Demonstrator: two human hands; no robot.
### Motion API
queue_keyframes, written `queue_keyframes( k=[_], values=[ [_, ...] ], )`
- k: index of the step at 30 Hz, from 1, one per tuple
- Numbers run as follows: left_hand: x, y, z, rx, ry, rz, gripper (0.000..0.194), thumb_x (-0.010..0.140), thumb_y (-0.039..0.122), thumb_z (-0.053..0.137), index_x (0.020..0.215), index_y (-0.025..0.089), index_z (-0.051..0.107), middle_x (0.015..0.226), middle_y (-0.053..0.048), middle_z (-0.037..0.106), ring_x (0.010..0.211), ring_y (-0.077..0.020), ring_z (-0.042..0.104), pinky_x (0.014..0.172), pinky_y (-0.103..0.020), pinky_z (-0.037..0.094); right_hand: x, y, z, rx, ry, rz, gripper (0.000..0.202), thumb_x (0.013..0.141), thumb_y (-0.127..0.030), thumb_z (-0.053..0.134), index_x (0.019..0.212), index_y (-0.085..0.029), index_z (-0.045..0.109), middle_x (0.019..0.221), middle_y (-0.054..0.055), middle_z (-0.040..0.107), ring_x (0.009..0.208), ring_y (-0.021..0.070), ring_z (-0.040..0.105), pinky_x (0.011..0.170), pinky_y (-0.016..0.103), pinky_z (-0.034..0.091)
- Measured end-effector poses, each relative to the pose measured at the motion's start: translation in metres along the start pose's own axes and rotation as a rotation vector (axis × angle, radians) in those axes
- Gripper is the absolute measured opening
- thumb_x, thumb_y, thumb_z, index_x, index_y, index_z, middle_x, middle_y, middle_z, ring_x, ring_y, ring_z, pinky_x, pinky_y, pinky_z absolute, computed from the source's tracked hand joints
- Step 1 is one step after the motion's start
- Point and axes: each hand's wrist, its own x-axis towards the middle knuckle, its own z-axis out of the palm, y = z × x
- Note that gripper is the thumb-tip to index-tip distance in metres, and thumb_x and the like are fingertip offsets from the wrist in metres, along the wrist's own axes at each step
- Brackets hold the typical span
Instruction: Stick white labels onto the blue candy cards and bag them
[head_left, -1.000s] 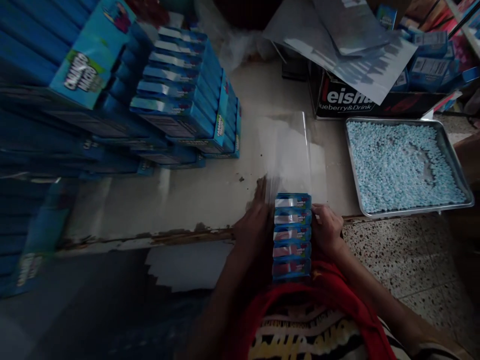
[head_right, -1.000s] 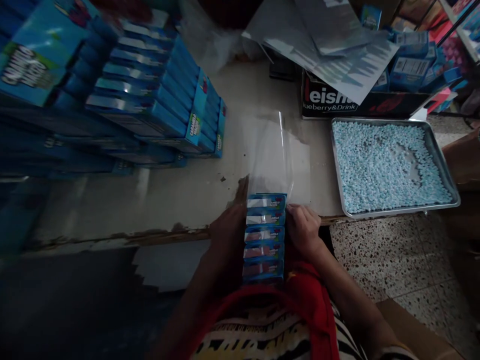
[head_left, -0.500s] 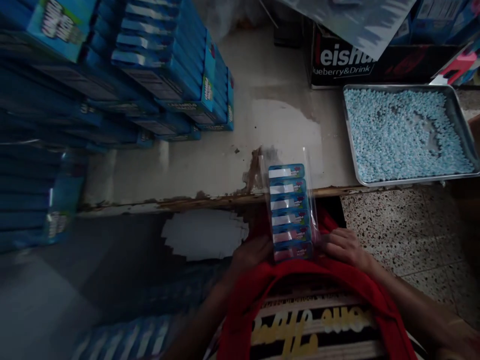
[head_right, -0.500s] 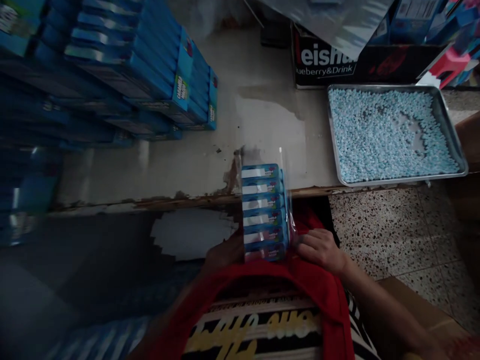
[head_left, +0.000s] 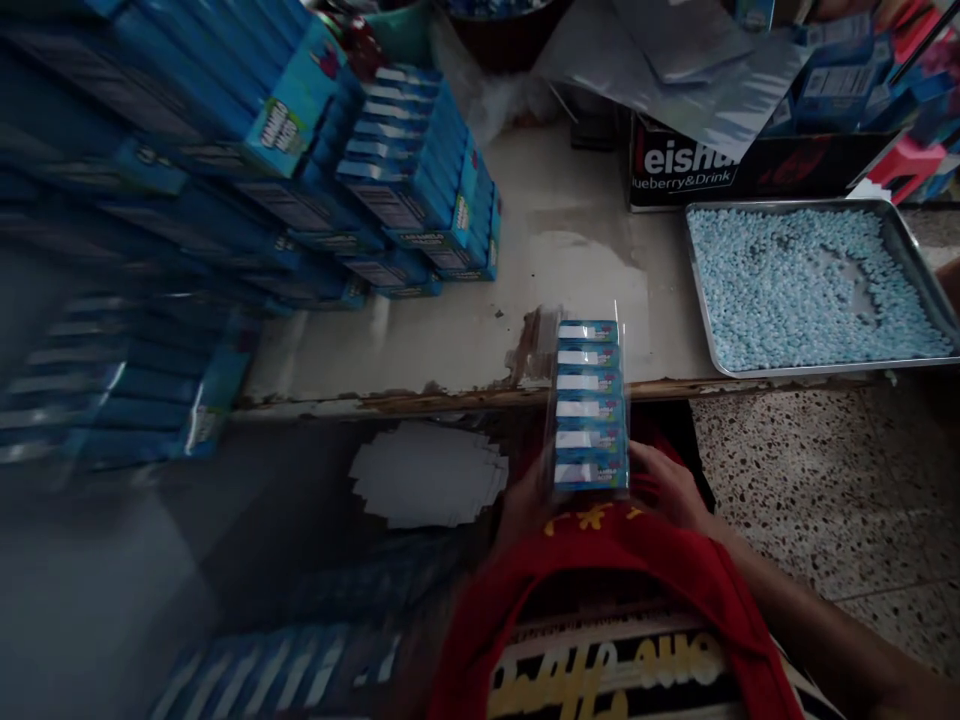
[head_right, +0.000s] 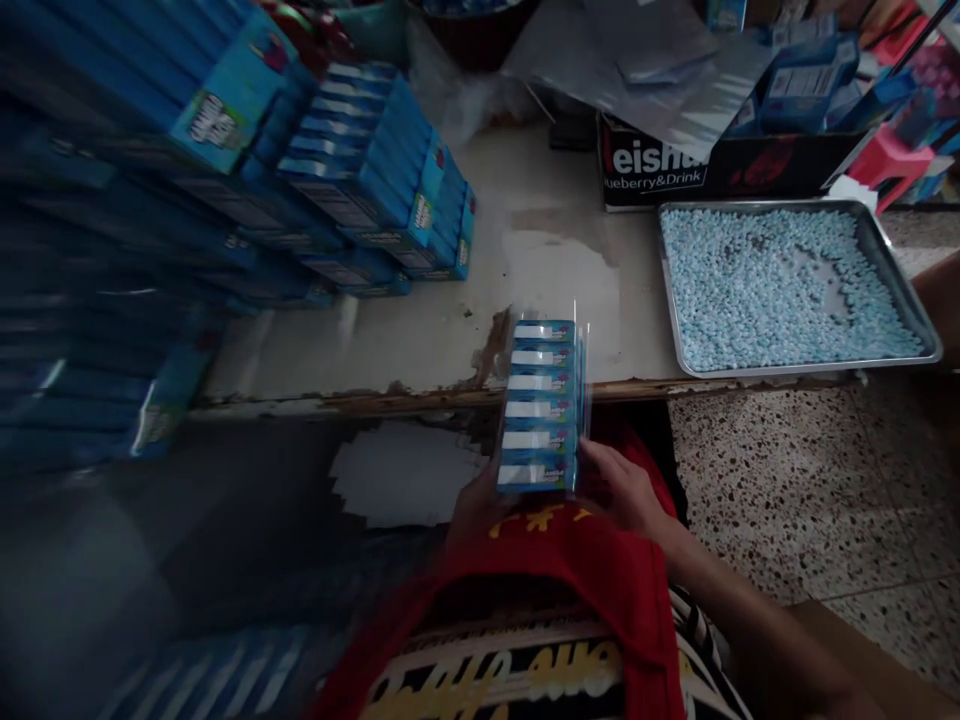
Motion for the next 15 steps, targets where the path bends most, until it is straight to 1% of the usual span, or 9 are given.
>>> queue_keyframes(
  k=[1, 3, 5, 8, 10, 11, 12, 14, 15],
  values=[
    [0.004, 0.003, 0.002, 0.069, 0.018, 0.015, 0.060, 0.073, 0.050, 0.077, 0.127, 0.024, 0.075, 0.112, -0.009, 0.081, 0.112, -0.0361, 0.074, 0.090, -0.038, 0.061, 0.005, 0.001, 0.003, -0.087, 0.048, -0.048, 0.064, 0.096, -0.032, 0.067, 0.157, -0.025, 0.048, 0.142, 0.013, 0.070, 0.127, 0.0248, 0.071, 0.106, 0.039, 0.061],
    [0.011, 0.012, 0.009, 0.149, 0.072, 0.034, 0.048, 0.084, 0.048, 0.065, 0.122, 0.023, 0.078, 0.106, -0.008, 0.083, 0.107, -0.0327, 0.076, 0.091, -0.036, 0.060, 0.019, 0.004, 0.010, -0.229, 0.149, -0.118, 0.053, 0.099, -0.026, 0.061, 0.151, -0.021, 0.056, 0.137, 0.013, 0.074, 0.122, 0.0238, 0.074, 0.104, 0.036, 0.061],
    [0.020, 0.021, 0.017, 0.201, 0.126, 0.057, 0.041, 0.090, 0.044, 0.057, 0.116, 0.022, 0.079, 0.104, -0.007, 0.083, 0.104, -0.0303, 0.076, 0.091, -0.036, 0.060, 0.033, 0.006, 0.017, -0.318, 0.223, -0.133, 0.044, 0.101, -0.021, 0.055, 0.145, -0.019, 0.062, 0.127, 0.013, 0.078, 0.112, 0.0213, 0.078, 0.100, 0.031, 0.063],
    [0.032, 0.032, 0.023, 0.242, 0.171, 0.064, 0.038, 0.090, 0.042, 0.055, 0.105, 0.018, 0.081, 0.103, -0.010, 0.083, 0.101, -0.0316, 0.077, 0.091, -0.037, 0.059, 0.046, 0.004, 0.023, -0.388, 0.267, -0.058, 0.035, 0.103, -0.022, 0.054, 0.135, -0.019, 0.070, 0.119, 0.011, 0.081, 0.104, 0.0200, 0.079, 0.095, 0.029, 0.063],
    [0.034, 0.037, 0.016, 0.208, 0.151, 0.032, 0.040, 0.090, 0.045, 0.057, 0.106, 0.017, 0.080, 0.106, -0.012, 0.083, 0.107, -0.0340, 0.076, 0.093, -0.040, 0.058, 0.047, -0.001, 0.019, -0.383, 0.245, 0.020, 0.031, 0.102, -0.025, 0.057, 0.129, -0.022, 0.072, 0.114, 0.010, 0.082, 0.101, 0.0200, 0.080, 0.092, 0.029, 0.063],
    [0.034, 0.039, 0.009, 0.158, 0.109, 0.010, 0.044, 0.087, 0.047, 0.063, 0.114, 0.016, 0.079, 0.110, -0.012, 0.082, 0.110, -0.0346, 0.075, 0.095, -0.041, 0.058, 0.045, -0.004, 0.014, -0.362, 0.222, 0.070, 0.033, 0.100, -0.029, 0.062, 0.132, -0.023, 0.071, 0.113, 0.009, 0.082, 0.100, 0.0209, 0.080, 0.091, 0.031, 0.063],
    [0.033, 0.041, -0.001, 0.080, 0.042, -0.011, 0.055, 0.081, 0.048, 0.072, 0.127, 0.017, 0.075, 0.117, -0.012, 0.081, 0.115, -0.0347, 0.074, 0.097, -0.041, 0.058, 0.042, -0.007, 0.007, -0.329, 0.198, 0.129, 0.043, 0.096, -0.034, 0.070, 0.138, -0.024, 0.067, 0.114, 0.008, 0.082, 0.100, 0.0224, 0.079, 0.090, 0.033, 0.063],
    [0.034, 0.046, -0.022, -0.151, -0.133, -0.054, 0.100, 0.063, 0.041, 0.090, 0.154, 0.024, 0.055, 0.135, -0.012, 0.075, 0.122, -0.0346, 0.071, 0.100, -0.041, 0.058, 0.040, -0.011, -0.012, -0.226, 0.171, 0.244, 0.080, 0.083, -0.046, 0.084, 0.153, -0.026, 0.053, 0.120, 0.010, 0.079, 0.101, 0.0258, 0.077, 0.087, 0.038, 0.064],
    [0.035, 0.050, -0.030, -0.286, -0.210, -0.083, 0.120, 0.055, 0.038, 0.096, 0.162, 0.028, 0.044, 0.142, -0.014, 0.071, 0.124, -0.0352, 0.070, 0.100, -0.042, 0.058, 0.042, -0.012, -0.022, -0.154, 0.181, 0.285, 0.092, 0.078, -0.051, 0.087, 0.157, -0.025, 0.047, 0.123, 0.011, 0.077, 0.101, 0.0269, 0.076, 0.086, 0.040, 0.064]
  ],
)
